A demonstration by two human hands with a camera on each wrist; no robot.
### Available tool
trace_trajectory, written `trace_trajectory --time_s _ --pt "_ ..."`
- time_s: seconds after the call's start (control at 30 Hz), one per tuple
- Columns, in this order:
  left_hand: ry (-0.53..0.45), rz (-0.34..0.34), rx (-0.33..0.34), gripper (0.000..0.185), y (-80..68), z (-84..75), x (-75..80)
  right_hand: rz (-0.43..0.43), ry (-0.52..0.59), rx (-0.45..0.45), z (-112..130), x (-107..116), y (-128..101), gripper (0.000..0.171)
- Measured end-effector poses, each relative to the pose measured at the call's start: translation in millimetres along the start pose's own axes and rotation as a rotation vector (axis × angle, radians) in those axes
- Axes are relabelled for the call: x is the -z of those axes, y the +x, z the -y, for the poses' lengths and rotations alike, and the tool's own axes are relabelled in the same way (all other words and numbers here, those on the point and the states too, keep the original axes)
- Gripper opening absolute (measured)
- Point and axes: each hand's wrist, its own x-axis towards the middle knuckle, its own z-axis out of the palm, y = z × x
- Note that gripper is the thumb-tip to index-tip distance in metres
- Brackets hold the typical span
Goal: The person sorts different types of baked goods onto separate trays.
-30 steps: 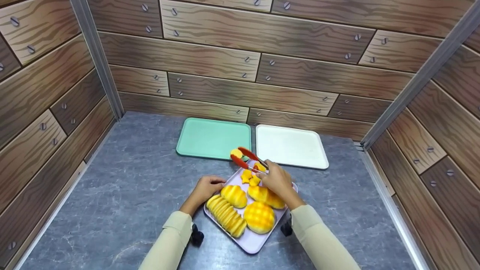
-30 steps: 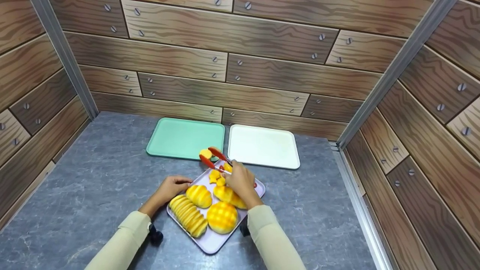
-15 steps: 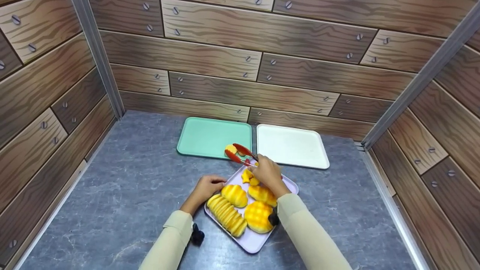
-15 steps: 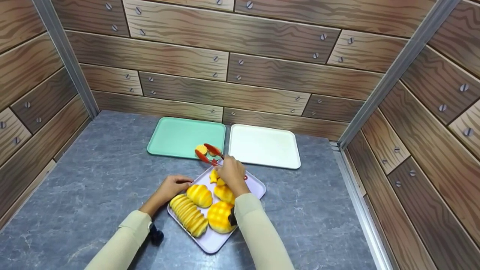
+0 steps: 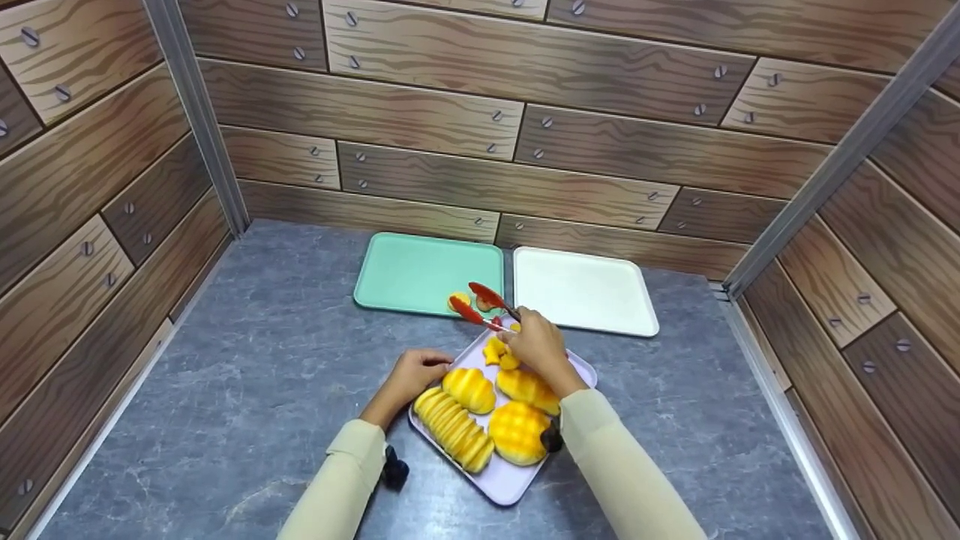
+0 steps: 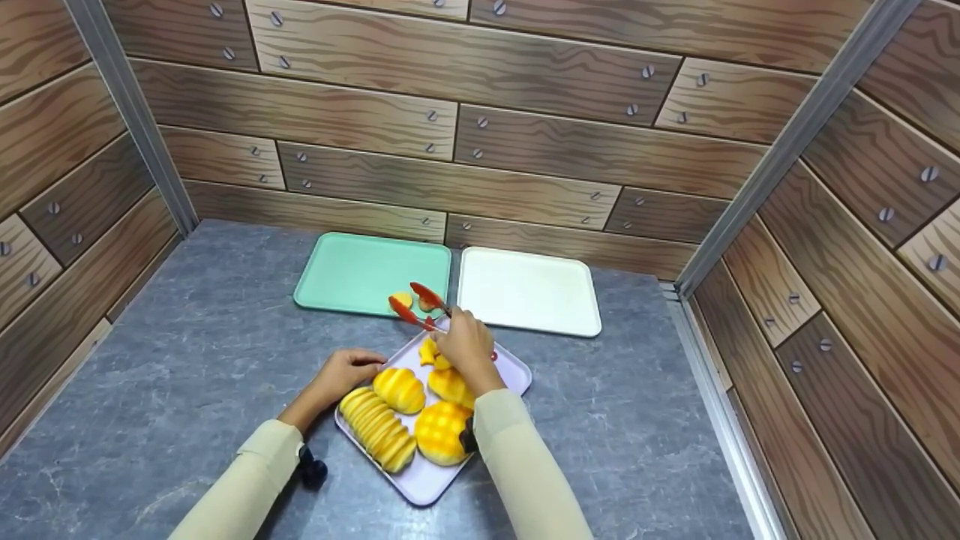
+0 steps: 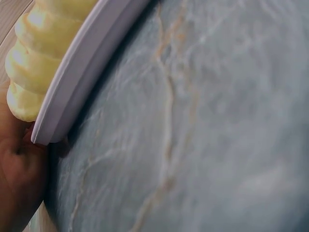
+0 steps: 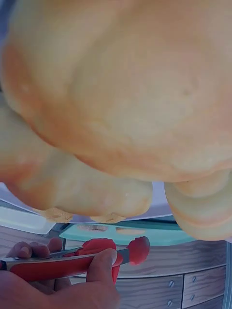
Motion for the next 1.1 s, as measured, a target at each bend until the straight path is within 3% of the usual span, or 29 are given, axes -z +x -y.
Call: trace_trajectory --time_s 0.23,0.5,1.1 --pt "0.019 -0.016 -0.014 0.019 0.5 2.5 -0.5 -0.014 0.032 0.014 -12 7 -18 0.052" --pt "0.019 -0.022 0.005 0.020 0.4 2.6 -0.5 -0.035 0.037 -0.001 -31 19 -48 0.070" --pt "0.018 -0.003 0.005 0.021 -0.2 0.9 -0.9 -0.089 0.014 -0.059 -86 34 -93 0.065"
